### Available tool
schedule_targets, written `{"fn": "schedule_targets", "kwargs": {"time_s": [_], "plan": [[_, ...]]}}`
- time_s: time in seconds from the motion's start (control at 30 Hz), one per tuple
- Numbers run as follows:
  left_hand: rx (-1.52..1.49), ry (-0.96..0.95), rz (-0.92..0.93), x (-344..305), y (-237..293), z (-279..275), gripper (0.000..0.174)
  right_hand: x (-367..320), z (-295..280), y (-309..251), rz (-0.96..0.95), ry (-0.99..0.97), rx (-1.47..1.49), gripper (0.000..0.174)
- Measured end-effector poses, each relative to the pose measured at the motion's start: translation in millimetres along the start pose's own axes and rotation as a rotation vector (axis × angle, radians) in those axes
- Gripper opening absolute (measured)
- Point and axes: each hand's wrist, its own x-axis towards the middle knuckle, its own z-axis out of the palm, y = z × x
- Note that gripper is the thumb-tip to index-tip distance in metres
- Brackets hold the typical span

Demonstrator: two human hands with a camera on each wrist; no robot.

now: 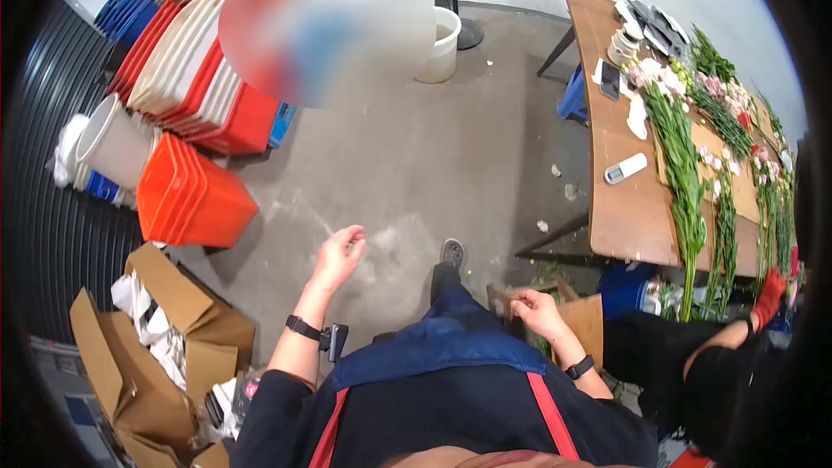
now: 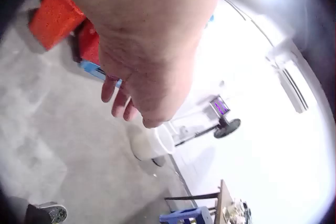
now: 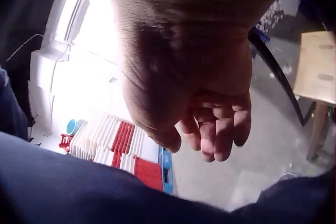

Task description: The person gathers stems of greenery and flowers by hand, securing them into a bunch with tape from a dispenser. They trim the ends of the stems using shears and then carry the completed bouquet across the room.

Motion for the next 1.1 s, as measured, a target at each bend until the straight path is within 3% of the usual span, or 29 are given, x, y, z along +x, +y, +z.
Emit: {"fn": "schedule_targets", "kwargs": {"time_s": [0.03,0.1,0.13,0.17,0.2,0.23,0.27,0.3,0.33,0.37,0.4,0.43,0.5,0.57,0.67,0.7,0.77,0.8,0.9,1.0,1.1], "plan": [[-0.016,-0.059,0.024,32.3,6.7,6.2,0.028,29.2,-10.1,-6.8,0.023,-0.012,0.017,0.024],[-0.001,-0.171,0.018,80.4,-43.4,39.1,0.027,97.6,-26.8,-23.4,0.049,-0.005,0.083,0.022],[0.122,-0.322,-0.072,98.6,-49.3,37.2,0.026,120.0,-44.6,-58.8,0.087,0.021,0.154,0.020],[0.240,-0.475,-0.159,112.1,-54.6,35.0,0.025,155.5,-60.0,-55.2,0.011,0.071,0.141,0.019],[0.404,-0.604,-0.173,124.2,-86.8,35.1,0.025,178.0,-81.2,-80.6,-0.008,0.128,0.249,0.018],[0.437,-0.593,-0.236,134.8,-45.7,10.9,0.025,196.2,-101.9,-112.0,-0.030,0.186,0.353,0.018],[0.431,-0.621,-0.365,148.0,-69.4,4.6,0.025,215.5,-124.6,-141.0,-0.011,0.220,0.432,0.018],[0.134,-0.574,-0.385,151.2,-147.3,3.7,0.027,238.3,-147.7,-167.3,-0.003,0.253,0.514,0.018],[0.326,-0.595,-0.272,181.7,-109.8,-13.1,0.029,262.7,-170.0,-185.8,-0.019,0.274,0.580,0.018],[0.277,-0.608,-0.373,215.2,-88.8,-29.4,0.030,286.9,-192.5,-206.9,-0.037,0.295,0.622,0.019],[0.229,-0.627,-0.476,250.0,-87.7,-37.1,0.031,315.1,-214.6,-224.6,-0.076,0.317,0.630,0.018],[0.315,-0.586,-0.429,286.9,-110.8,-38.8,0.032,343.4,-236.3,-239.7,-0.111,0.341,0.635,0.017],[0.444,-0.514,-0.341,396.4,-130.7,-29.8,0.032,403.3,-275.0,-267.2,-0.174,0.417,0.672,0.017],[0.536,-0.472,-0.283,527.6,-96.4,-20.7,0.032,456.9,-305.6,-292.6,-0.199,0.487,0.725,0.017],[0.528,-0.458,0.076,746.0,-68.3,49.9,0.029,524.5,-344.3,-308.2,-0.117,0.584,0.856,0.019],[0.463,-0.405,0.216,808.3,-20.5,81.5,0.026,543.5,-353.9,-310.0,-0.068,0.614,0.883,0.019],[0.331,-0.481,0.315,918.3,102.7,141.9,0.020,571.8,-375.7,-319.1,-0.017,0.657,0.910,0.019],[0.206,-0.481,0.440,955.7,171.8,165.8,0.022,579.4,-388.1,-328.6,0.016,0.670,0.906,0.020],[0.033,-0.671,0.676,1064.1,314.1,257.4,0.032,610.5,-430.4,-335.3,0.070,0.790,0.876,0.021],[-0.040,-0.831,0.845,1139.5,422.8,336.8,0.033,656.6,-486.9,-342.0,0.124,0.986,0.845,0.023],[0.002,-0.982,0.838,1207.7,485.9,420.3,0.034,720.1,-572.1,-345.2,0.086,1.151,0.807,0.021]]}}
